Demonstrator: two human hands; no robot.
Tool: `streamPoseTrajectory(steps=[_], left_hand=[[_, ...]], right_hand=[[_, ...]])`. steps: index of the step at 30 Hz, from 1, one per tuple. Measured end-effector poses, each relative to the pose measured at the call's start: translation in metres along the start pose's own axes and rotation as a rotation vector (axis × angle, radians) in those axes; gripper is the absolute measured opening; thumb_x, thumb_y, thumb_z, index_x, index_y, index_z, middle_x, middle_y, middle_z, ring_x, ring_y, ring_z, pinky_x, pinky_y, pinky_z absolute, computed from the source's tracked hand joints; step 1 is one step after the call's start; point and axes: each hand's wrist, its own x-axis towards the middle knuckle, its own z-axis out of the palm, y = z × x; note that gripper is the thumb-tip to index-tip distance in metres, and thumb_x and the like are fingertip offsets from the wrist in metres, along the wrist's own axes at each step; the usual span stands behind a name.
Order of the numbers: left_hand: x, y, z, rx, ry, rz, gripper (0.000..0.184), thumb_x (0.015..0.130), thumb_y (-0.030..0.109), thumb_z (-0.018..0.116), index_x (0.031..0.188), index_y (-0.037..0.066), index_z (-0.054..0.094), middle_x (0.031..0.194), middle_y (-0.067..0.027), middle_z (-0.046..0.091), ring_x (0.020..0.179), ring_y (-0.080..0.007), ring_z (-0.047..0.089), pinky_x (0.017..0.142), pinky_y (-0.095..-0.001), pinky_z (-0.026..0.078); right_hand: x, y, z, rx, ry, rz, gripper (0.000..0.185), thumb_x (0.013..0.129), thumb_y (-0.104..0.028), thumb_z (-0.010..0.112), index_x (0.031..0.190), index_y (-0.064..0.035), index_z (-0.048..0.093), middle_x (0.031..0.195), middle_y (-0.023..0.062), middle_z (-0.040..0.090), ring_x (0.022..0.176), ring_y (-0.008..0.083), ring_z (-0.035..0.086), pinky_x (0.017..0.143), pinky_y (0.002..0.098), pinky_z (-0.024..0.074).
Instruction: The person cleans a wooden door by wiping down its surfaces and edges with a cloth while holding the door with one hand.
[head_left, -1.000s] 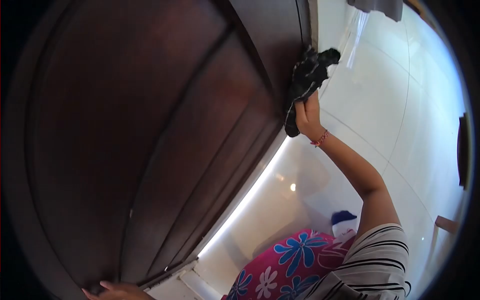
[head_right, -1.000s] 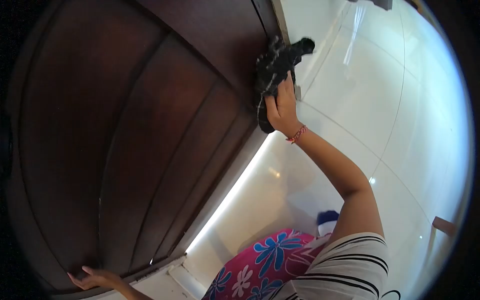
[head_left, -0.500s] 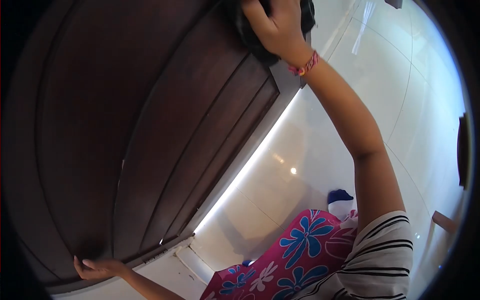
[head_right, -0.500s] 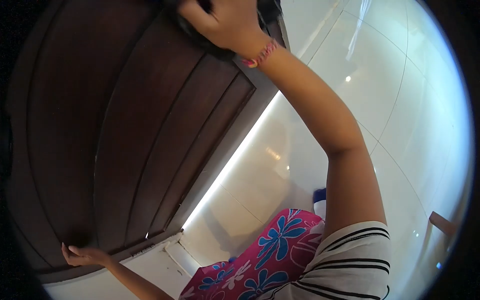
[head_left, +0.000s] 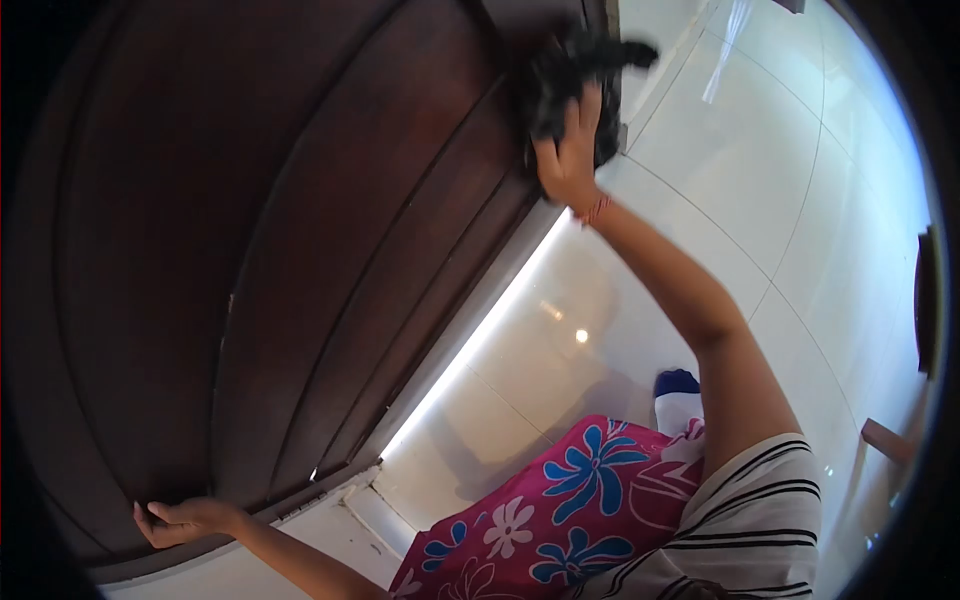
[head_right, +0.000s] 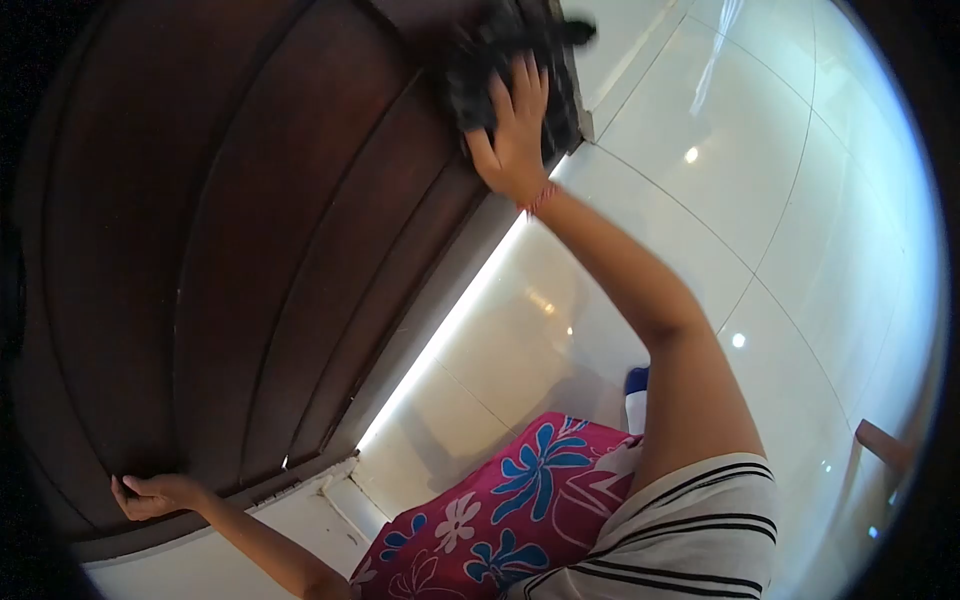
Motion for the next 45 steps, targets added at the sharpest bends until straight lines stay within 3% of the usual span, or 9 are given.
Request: streamPoseTrajectory(steps=[6, 9, 19, 21, 27, 31, 36, 39, 45], left_hand=[[-0.007, -0.008, 0.008, -0.041, 0.006, -0.049, 0.031, 0.092, 0.025, 0.047, 0.106, -0.002, 0.052, 0.109, -0.0112, 0.042, 0.109, -0.0211, 0.043, 0.094, -0.034, 0.036], [-0.006, -0.007, 0.008, -0.158, 0.075, -0.02, 0.036, 0.09, 0.033, 0.051, 0.099, -0.001, 0.06, 0.102, -0.0126, 0.05, 0.097, -0.0248, 0.044, 0.087, -0.0379, 0.036], [-0.005, -0.005, 0.008, -0.003, 0.052, 0.013, 0.029, 0.091, 0.024, 0.051, 0.105, -0.002, 0.053, 0.107, -0.0128, 0.043, 0.106, -0.0237, 0.042, 0.093, -0.0357, 0.034], [-0.005, 0.0, 0.01, -0.018, 0.085, 0.004, 0.03, 0.09, 0.025, 0.051, 0.102, -0.001, 0.055, 0.105, -0.012, 0.045, 0.104, -0.0235, 0.041, 0.09, -0.0359, 0.035], [-0.007, -0.009, 0.016, -0.115, 0.161, -0.018, 0.033, 0.087, 0.03, 0.055, 0.096, -0.002, 0.06, 0.1, -0.0111, 0.053, 0.101, -0.0245, 0.041, 0.088, -0.0372, 0.033], [-0.006, -0.01, 0.018, -0.142, 0.182, -0.021, 0.032, 0.086, 0.03, 0.055, 0.094, -0.001, 0.061, 0.099, -0.0116, 0.053, 0.101, -0.0244, 0.042, 0.089, -0.0372, 0.033], [-0.005, -0.008, 0.016, -0.124, 0.187, -0.051, 0.033, 0.086, 0.031, 0.055, 0.094, 0.0, 0.062, 0.099, -0.0114, 0.052, 0.101, -0.0245, 0.041, 0.089, -0.0381, 0.033], [-0.005, -0.011, 0.016, -0.135, 0.165, -0.02, 0.033, 0.087, 0.032, 0.054, 0.096, 0.001, 0.061, 0.1, -0.0112, 0.05, 0.102, -0.0244, 0.041, 0.089, -0.0385, 0.033], [-0.007, -0.002, 0.015, -0.132, 0.145, -0.073, 0.034, 0.088, 0.03, 0.054, 0.1, -0.002, 0.059, 0.103, -0.0137, 0.048, 0.101, -0.0251, 0.042, 0.088, -0.0367, 0.035]], right_hand=[[0.116, -0.022, -0.001, 0.014, 0.043, -0.419, 0.057, 0.076, -0.022, 0.048, 0.128, -0.0029, 0.042, 0.143, 0.0232, 0.023, 0.133, 0.0407, 0.018, 0.106, 0.0468, 0.015], [0.102, -0.011, -0.012, 0.044, -0.029, -0.339, 0.053, 0.079, -0.02, 0.051, 0.128, -0.0015, 0.041, 0.142, 0.0226, 0.027, 0.13, 0.0398, 0.024, 0.105, 0.0462, 0.0169], [-0.138, 0.038, -0.004, 0.149, -0.22, 0.717, 0.053, 0.09, -0.018, 0.044, 0.129, 0.0141, 0.028, 0.137, 0.033, 0.023, 0.126, 0.0468, 0.023, 0.107, 0.0439, 0.0166], [-0.183, 0.027, -0.003, -0.008, -0.439, 0.799, 0.054, 0.09, -0.018, 0.045, 0.13, 0.0131, 0.027, 0.138, 0.0317, 0.023, 0.127, 0.0458, 0.022, 0.107, 0.0436, 0.0157], [-0.071, 0.033, 0.006, 0.165, 0.001, 0.443, 0.053, 0.084, -0.013, 0.047, 0.13, 0.0097, 0.032, 0.139, 0.0274, 0.024, 0.127, 0.0417, 0.023, 0.107, 0.0426, 0.0161], [-0.008, 0.019, 0.0, 0.057, 0.038, 0.345, 0.053, 0.087, -0.014, 0.044, 0.129, 0.0127, 0.029, 0.14, 0.0266, 0.024, 0.128, 0.0398, 0.025, 0.107, 0.0412, 0.0162], [-0.089, 0.018, 0.01, 0.176, 0.047, 0.825, 0.058, 0.09, -0.02, 0.042, 0.132, 0.0158, 0.021, 0.139, 0.0287, 0.026, 0.129, 0.0383, 0.026, 0.108, 0.0365, 0.0166], [-0.152, 0.023, 0.008, 0.274, -0.19, 1.221, 0.076, 0.093, -0.043, 0.037, 0.136, 0.014, 0.01, 0.144, 0.0279, 0.013, 0.135, 0.0351, 0.013, 0.11, 0.0334, 0.0093], [-0.1, -0.036, -0.007, 0.138, -0.319, 1.024, 0.067, 0.094, -0.032, 0.034, 0.136, 0.0138, 0.009, 0.146, 0.0257, 0.008, 0.136, 0.0356, 0.01, 0.11, 0.0366, 0.0076]])
